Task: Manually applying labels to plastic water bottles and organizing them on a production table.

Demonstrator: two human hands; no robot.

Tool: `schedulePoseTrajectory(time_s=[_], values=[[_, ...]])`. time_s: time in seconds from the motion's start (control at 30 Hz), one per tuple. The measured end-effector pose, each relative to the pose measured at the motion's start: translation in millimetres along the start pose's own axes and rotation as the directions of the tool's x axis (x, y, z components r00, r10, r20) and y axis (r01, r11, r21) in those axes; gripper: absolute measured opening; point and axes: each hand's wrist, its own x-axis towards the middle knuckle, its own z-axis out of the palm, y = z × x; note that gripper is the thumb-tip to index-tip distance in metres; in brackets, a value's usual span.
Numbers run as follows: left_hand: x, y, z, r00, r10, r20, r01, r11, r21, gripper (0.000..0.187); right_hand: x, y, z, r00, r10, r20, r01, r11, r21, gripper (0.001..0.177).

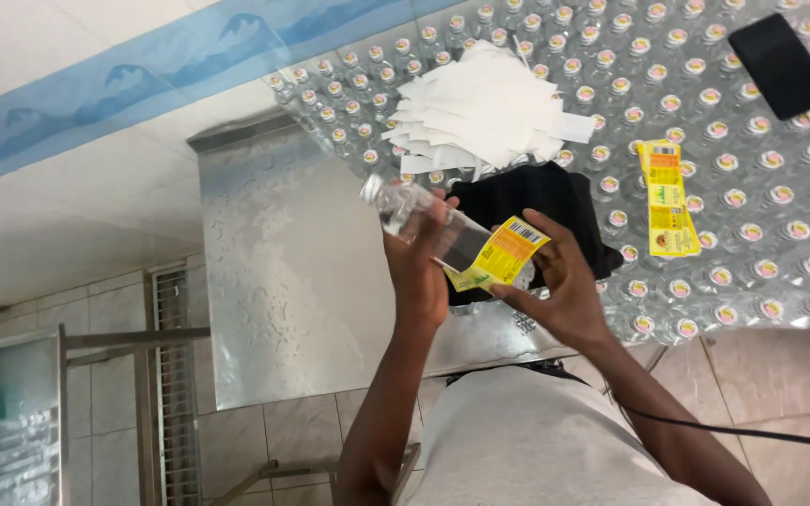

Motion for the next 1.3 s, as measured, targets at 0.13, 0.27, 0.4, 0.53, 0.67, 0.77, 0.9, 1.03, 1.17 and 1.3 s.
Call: schedulePoseTrajectory(time_s=[0.13, 0.27, 0.4, 0.53, 0.67, 0.77, 0.9, 1.03, 1.17, 1.3], values=[[11.9, -28.0, -12.2, 0.923, -0.025, -0.384, -0.009, 0.996, -0.085, 0.089, -10.5, 36.2, 11.3, 0.867, -0.485, 0.114, 0.428, 0.608, -0.668, 0.089], [-0.3, -19.1, 2.1, 0.906, -0.038, -0.421, -0.002, 0.995, -0.095, 0.09, -17.1, 38.7, 27.2, 0.777, -0.521, 0.355, 0.557, 0.304, -0.773, 0.063], [-18.0, -11.9, 15.7, 0.919, -0.001, -0.394, -0.036, 0.996, -0.086, 0.082, -2.9, 17.1, 28.0, 0.805, -0.473, 0.359, 0.535, 0.317, -0.783, 0.07], [-25.6, -7.7, 18.0, 0.943, 0.042, -0.329, -0.052, 0.998, -0.021, 0.081, 2.8, 11.0, 13.9, 0.945, -0.184, 0.271, 0.327, 0.495, -0.805, 0.076], [-22.5, -7.4, 17.5, 0.959, 0.069, -0.275, -0.081, 0.996, -0.033, 0.082, 1.5, -2.2, -2.3, 0.969, 0.067, 0.239, 0.136, 0.663, -0.736, 0.073], [-21.5, -1.9, 14.3, 0.965, 0.125, -0.229, -0.135, 0.99, -0.028, 0.087, -5.2, 25.2, -46.9, 0.947, 0.233, 0.223, 0.031, 0.623, -0.782, 0.063], [-14.7, 1.5, 19.7, 0.975, 0.204, -0.089, -0.206, 0.978, -0.02, 0.086, 13.1, -24.2, -33.8, 0.976, -0.057, 0.211, 0.197, 0.647, -0.736, 0.054], [-31.3, 14.5, 44.8, 0.963, 0.194, 0.189, -0.233, 0.948, 0.218, 0.108, 19.1, -28.1, -15.1, 0.962, -0.162, 0.22, 0.27, 0.684, -0.677, 0.09], [-29.5, -9.1, 42.6, 0.7, 0.634, 0.328, -0.714, 0.615, 0.335, 0.112, 20.7, -27.7, -9.7, 0.993, -0.112, -0.025, 0.08, 0.831, -0.55, 0.077], [-46.0, -56.4, 8.9, 0.546, 0.733, 0.406, -0.799, 0.309, 0.516, 0.07, 20.0, -36.2, -2.6, 0.959, -0.072, -0.275, -0.008, 0.96, -0.28, 0.065]])
